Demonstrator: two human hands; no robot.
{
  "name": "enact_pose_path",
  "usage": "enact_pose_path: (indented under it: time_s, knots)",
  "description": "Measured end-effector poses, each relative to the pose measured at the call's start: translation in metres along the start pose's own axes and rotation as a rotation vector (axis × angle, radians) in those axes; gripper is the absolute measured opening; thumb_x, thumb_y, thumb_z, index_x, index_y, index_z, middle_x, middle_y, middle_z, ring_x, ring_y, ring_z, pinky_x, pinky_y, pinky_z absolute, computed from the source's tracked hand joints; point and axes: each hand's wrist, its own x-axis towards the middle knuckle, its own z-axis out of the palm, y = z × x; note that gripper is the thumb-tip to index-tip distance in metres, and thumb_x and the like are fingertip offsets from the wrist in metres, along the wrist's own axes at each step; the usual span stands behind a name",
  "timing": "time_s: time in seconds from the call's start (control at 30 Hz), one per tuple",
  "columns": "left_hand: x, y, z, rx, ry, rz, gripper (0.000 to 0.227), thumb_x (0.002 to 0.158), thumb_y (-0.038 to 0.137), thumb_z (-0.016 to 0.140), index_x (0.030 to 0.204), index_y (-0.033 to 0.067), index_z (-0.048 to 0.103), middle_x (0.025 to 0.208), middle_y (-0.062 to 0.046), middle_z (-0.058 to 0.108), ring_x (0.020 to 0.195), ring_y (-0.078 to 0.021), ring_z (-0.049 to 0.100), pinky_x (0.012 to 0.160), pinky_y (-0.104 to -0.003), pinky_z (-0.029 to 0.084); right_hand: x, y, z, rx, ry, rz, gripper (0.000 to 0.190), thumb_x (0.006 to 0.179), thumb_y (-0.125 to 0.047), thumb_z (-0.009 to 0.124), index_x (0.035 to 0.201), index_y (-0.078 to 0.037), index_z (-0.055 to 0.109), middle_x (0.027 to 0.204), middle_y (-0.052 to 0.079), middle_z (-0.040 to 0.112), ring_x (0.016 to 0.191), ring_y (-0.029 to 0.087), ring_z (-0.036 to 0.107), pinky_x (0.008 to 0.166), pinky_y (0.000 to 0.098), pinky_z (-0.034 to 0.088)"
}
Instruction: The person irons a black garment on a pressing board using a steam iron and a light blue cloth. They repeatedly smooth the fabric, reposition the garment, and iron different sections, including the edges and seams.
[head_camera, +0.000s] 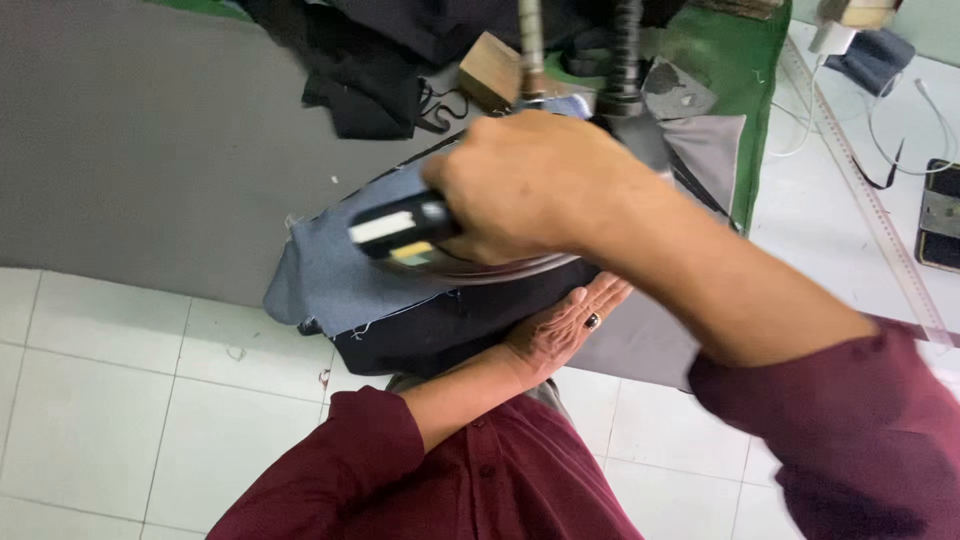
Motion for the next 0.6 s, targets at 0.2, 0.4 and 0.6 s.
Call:
enact_pose_path:
  time_s: [0.2, 0.4, 0.6]
  knots:
    - [0.002, -0.052, -0.053, -1.014, 0.022, 0.164, 0.067, 0.087, -0.021, 0.047, 0.151, -0.0074, 0.033, 0.171, -0.023, 0.011, 0.163, -0.0339, 0.01, 0.137, -0.049, 0.022, -0.024, 0.024, 0.003, -0.023, -0.143, 0.236, 0.033, 0.083, -0.05, 0.066, 0.098, -0.021, 0.067, 0.082, 0.015, 0.074, 0.081, 0.043, 0.07, 0.071, 0.0529, 0.054]
    - [-0.05, -0.176, -0.136, -1.275, 0.589, -0.098, 0.024, 0.101, 0.006, 0.058, 0.078, 0.0063, 0.057, 0.068, -0.008, 0.046, 0.057, -0.0314, 0.047, 0.051, -0.051, 0.03, -0.009, -0.004, -0.016, 0.093, -0.166, 0.322, 0.079, 0.061, -0.089, 0.07, 0.087, -0.015, 0.062, 0.075, 0.011, 0.072, 0.081, 0.037, 0.069, 0.072, 0.0465, 0.052]
    - [-0.116, -0.197, -0.098, -0.647, 0.267, -0.381, 0.077, 0.096, 0.052, 0.084, 0.148, 0.0055, 0.05, 0.155, -0.023, 0.047, 0.145, -0.0412, 0.049, 0.115, -0.06, 0.05, 0.031, -0.045, -0.033, 0.166, -0.048, 0.407, 0.079, 0.089, -0.082, 0.059, 0.093, -0.004, 0.066, 0.101, 0.025, 0.072, 0.101, 0.048, 0.068, 0.079, 0.0593, 0.054]
